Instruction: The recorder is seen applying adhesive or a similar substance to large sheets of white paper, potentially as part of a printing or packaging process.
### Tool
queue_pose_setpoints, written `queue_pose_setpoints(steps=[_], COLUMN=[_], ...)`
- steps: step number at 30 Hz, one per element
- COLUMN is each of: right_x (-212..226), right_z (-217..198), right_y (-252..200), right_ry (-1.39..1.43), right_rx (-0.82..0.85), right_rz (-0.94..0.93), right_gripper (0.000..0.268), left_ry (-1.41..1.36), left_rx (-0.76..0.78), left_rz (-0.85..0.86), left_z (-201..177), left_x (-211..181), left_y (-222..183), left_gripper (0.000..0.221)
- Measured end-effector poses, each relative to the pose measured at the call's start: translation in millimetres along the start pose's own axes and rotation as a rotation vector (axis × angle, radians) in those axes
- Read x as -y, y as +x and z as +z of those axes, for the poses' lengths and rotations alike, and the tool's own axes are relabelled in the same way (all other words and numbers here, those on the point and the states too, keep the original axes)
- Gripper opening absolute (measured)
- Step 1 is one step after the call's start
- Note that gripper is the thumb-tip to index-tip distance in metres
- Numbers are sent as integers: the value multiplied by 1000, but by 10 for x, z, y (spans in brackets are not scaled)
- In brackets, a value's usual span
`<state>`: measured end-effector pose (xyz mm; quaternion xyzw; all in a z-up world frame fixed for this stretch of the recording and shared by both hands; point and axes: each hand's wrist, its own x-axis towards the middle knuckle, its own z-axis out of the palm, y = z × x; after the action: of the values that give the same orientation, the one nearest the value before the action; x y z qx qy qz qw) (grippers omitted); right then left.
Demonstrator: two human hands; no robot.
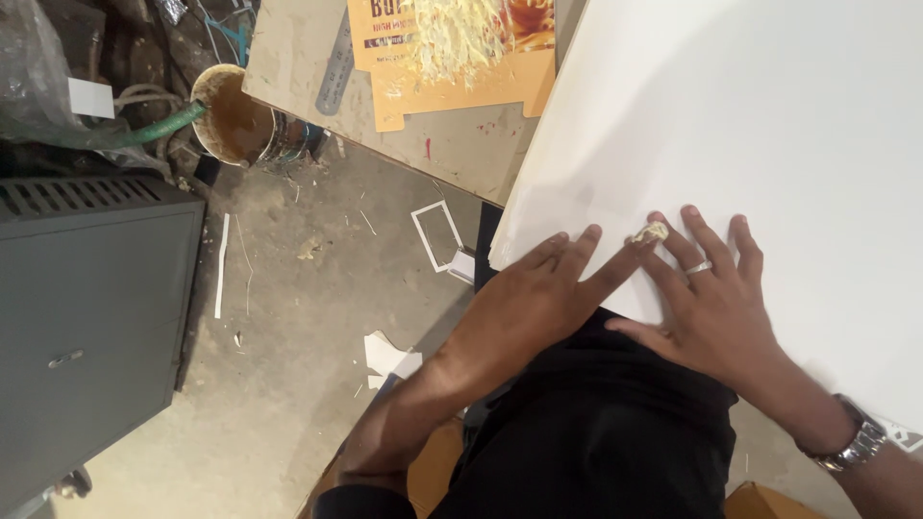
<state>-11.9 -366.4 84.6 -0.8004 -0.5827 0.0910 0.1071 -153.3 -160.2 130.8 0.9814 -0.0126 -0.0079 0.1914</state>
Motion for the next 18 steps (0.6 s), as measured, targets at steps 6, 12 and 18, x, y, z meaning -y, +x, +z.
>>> queue_pose_setpoints(steps=[6, 12, 18], right_x=[-13, -11, 38], right_z=[27, -11, -32], right_y=[-31, -18, 3], right_ry=[7, 93, 84], right_rx=[18, 30, 15], right_rz=[44, 4, 25], right_gripper=[90, 61, 81], left_ry=[-122, 127, -68], left_rx=[-115, -330, -657], left_rz=[-16, 109, -57], left_z=[-22, -110, 119], left_x=[-102, -286, -51], left_y=[-70, -128, -645], left_gripper=[65, 57, 64])
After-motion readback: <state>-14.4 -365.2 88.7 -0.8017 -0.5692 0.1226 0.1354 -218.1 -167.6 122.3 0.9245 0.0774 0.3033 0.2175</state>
